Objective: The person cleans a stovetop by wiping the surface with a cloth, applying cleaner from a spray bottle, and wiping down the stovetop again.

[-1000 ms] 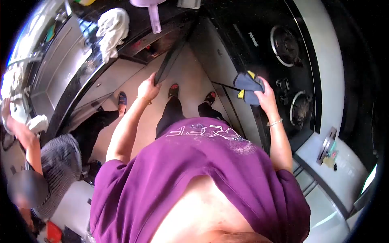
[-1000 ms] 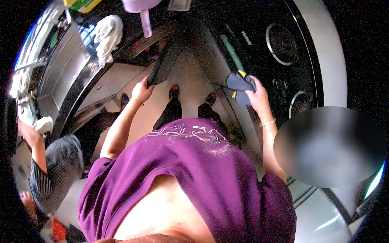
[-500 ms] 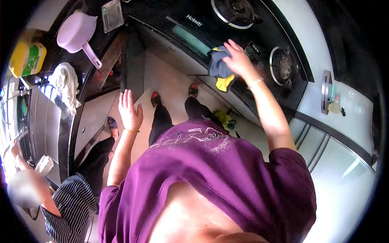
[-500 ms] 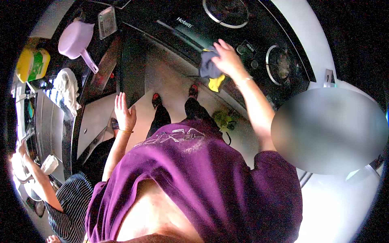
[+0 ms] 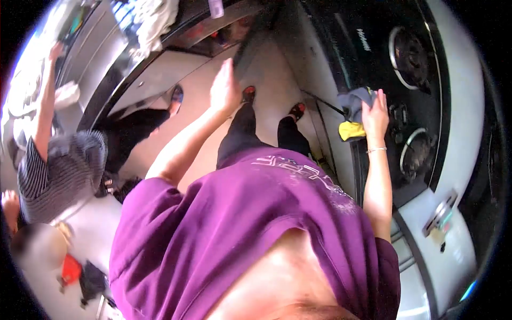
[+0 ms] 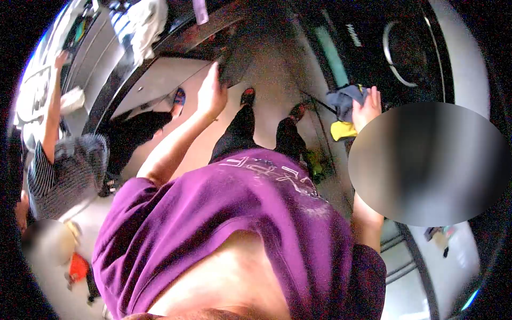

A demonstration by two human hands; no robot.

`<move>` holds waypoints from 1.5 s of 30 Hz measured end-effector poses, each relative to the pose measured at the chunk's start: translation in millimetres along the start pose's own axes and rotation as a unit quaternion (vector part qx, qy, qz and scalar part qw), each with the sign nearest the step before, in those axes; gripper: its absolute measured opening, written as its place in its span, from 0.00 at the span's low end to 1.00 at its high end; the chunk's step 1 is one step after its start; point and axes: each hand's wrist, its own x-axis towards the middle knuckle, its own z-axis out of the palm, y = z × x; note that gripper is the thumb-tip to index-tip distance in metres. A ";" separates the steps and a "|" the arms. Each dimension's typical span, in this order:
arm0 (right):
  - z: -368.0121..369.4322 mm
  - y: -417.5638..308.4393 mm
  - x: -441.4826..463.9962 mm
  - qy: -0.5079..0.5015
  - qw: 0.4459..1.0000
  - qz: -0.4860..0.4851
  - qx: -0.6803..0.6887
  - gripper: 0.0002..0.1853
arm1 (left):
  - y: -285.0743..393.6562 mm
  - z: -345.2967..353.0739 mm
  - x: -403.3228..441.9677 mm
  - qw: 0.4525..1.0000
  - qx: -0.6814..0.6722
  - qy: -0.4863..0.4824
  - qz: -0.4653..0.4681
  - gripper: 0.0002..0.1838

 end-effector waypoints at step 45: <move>0.4 -68.3 99.6 0.036 0.969 -0.243 0.026 0.24 | -360.4 286.0 202.7 0.919 0.267 -0.272 -0.099 0.21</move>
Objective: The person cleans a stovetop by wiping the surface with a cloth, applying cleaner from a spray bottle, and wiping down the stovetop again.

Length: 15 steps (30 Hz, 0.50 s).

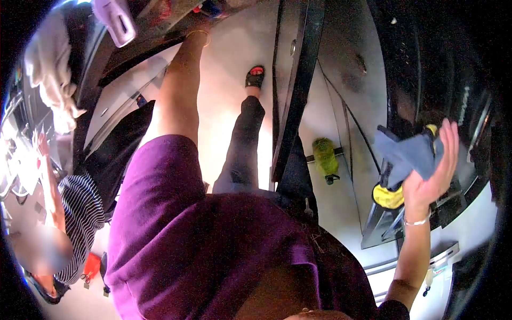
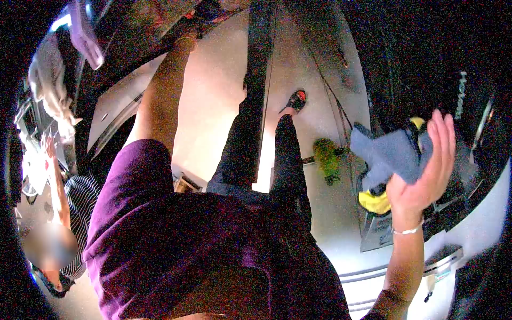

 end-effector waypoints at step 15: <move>-17.1 25.2 -24.5 -0.081 0.997 0.012 0.002 0.46 | -13.2 10.6 66.1 0.991 0.058 0.049 -0.111 0.32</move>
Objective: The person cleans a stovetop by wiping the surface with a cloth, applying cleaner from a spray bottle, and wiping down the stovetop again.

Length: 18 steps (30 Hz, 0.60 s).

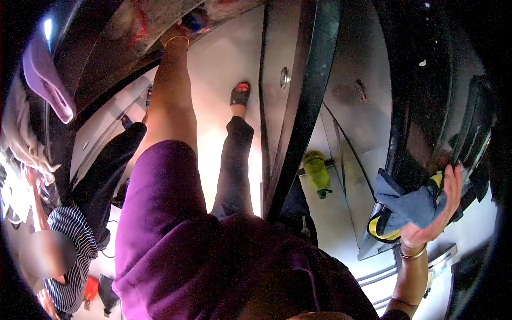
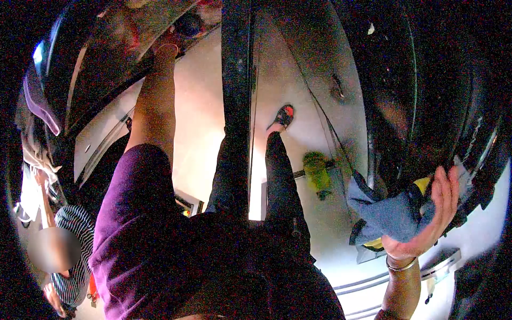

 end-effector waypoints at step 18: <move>4.8 -6.5 6.9 0.016 0.998 -0.026 -0.054 0.45 | 27.9 28.8 -15.4 0.879 -0.427 0.133 -0.162 0.21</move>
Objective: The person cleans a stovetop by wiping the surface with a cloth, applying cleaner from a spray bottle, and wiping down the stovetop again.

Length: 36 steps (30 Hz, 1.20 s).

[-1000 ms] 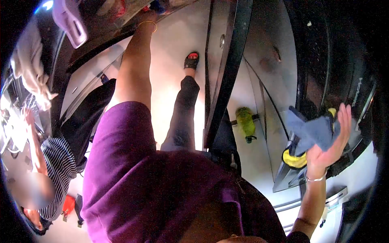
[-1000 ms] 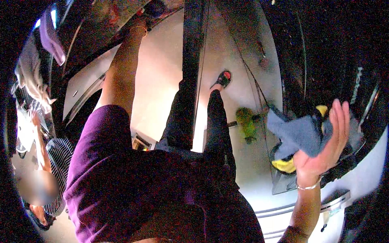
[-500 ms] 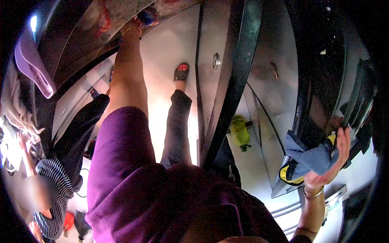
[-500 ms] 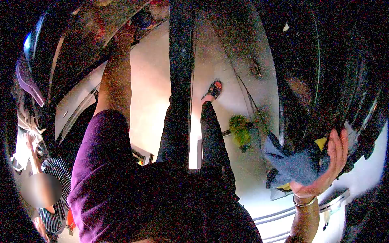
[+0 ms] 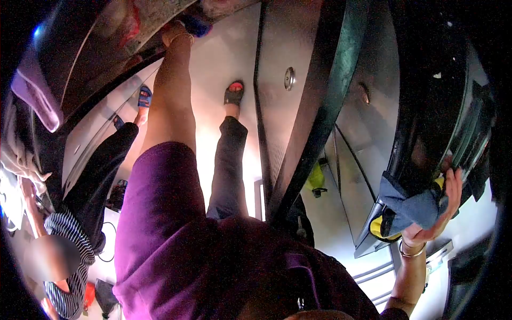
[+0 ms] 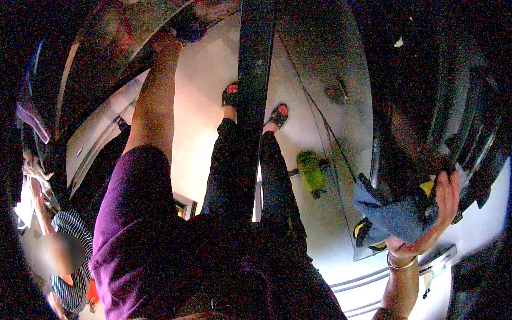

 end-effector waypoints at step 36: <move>-36.3 -90.7 -13.5 0.195 0.946 0.046 0.257 0.52 | 201.4 -556.2 -431.2 0.960 -0.204 -0.192 -0.003 0.20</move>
